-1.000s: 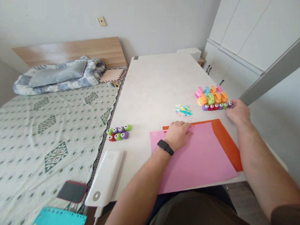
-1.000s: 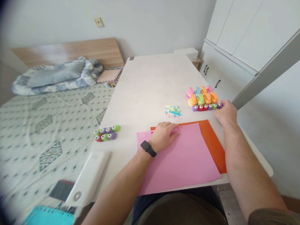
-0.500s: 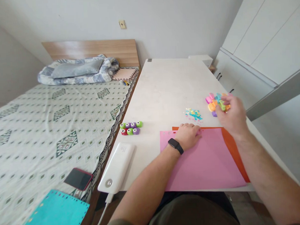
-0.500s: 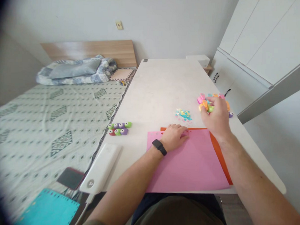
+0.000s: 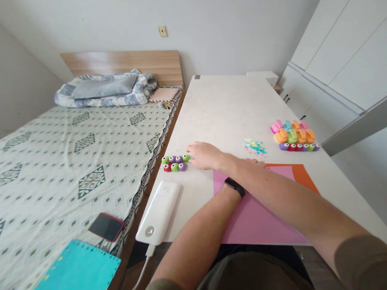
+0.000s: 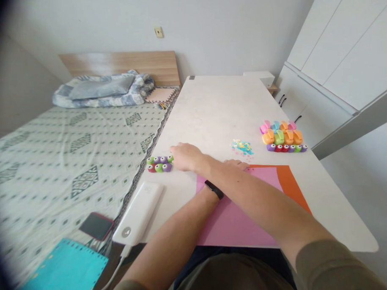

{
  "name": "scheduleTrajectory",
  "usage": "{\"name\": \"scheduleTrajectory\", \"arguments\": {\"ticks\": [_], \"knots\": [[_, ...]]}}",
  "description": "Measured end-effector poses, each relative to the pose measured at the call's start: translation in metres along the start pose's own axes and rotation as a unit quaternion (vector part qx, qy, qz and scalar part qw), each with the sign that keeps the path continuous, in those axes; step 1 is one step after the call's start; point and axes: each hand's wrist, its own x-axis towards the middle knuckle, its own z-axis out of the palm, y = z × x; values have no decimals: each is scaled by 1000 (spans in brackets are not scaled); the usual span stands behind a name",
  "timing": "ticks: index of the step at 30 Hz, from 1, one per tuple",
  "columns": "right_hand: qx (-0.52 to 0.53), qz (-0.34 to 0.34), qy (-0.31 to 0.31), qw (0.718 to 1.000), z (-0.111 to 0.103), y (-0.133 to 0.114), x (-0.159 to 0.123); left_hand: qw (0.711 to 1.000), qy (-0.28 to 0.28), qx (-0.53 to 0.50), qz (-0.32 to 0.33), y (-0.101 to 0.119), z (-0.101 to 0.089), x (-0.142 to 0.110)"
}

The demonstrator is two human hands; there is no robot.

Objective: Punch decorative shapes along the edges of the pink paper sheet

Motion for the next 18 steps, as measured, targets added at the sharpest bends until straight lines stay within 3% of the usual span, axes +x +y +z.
{"name": "scheduleTrajectory", "arguments": {"ticks": [4, 11, 15, 18], "knots": [[-24, 22, -14, 999, 16, -3, 21, 1000, -4, -28, 5, -3, 1, 0], [-29, 38, 1, 999, 18, -2, 19, 1000, 12, -10, 21, -11, 15, 5], [8, 66, 68, 995, 3, 1, 6, 1000, 9, -6, 11, -7, 12, 4], [100, 70, 140, 983, -14, 12, -17, 1000, -12, -4, -3, -2, 8, 3]]}}
